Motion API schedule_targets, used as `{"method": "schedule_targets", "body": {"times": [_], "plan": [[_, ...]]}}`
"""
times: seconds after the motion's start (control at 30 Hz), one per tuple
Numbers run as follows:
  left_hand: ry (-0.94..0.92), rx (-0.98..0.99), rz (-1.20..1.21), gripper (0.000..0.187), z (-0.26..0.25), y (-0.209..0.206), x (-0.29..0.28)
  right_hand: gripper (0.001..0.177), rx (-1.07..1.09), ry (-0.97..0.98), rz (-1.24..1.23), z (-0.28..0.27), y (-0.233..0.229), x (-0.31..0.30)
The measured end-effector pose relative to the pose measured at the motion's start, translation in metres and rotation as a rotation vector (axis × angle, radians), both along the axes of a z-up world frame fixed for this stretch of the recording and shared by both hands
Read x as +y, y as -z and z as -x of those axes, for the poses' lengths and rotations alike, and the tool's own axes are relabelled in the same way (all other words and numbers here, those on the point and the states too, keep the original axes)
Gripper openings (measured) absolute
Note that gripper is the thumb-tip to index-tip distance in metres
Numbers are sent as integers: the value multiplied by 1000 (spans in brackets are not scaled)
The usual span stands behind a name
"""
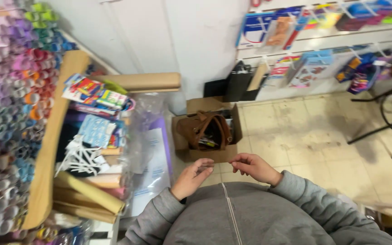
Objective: The person organizes stationery items in a store, picking up small packages and placing them into a cardboard box on the floor. They then pick up a green cloth and wipe the white slatwall display surface.
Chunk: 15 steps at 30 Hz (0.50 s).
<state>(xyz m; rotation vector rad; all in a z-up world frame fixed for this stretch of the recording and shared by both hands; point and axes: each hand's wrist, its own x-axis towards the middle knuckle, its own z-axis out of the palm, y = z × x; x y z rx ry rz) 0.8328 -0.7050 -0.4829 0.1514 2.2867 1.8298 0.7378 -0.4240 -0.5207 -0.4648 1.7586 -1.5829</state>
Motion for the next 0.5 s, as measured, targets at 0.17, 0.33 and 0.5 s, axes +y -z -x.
{"method": "schedule_targets", "body": {"times": [0.17,0.33,0.5], "plan": [[223,-28,-25,40,18,2,82,26,-19,210,-39,-47,-7,97],[427,-11,-13,42,37,-12,145,26,-28,380,5,-86,10,158],[594,-57,84,48,48,-26,171,26,-35,491,33,-107,8,178]]}}
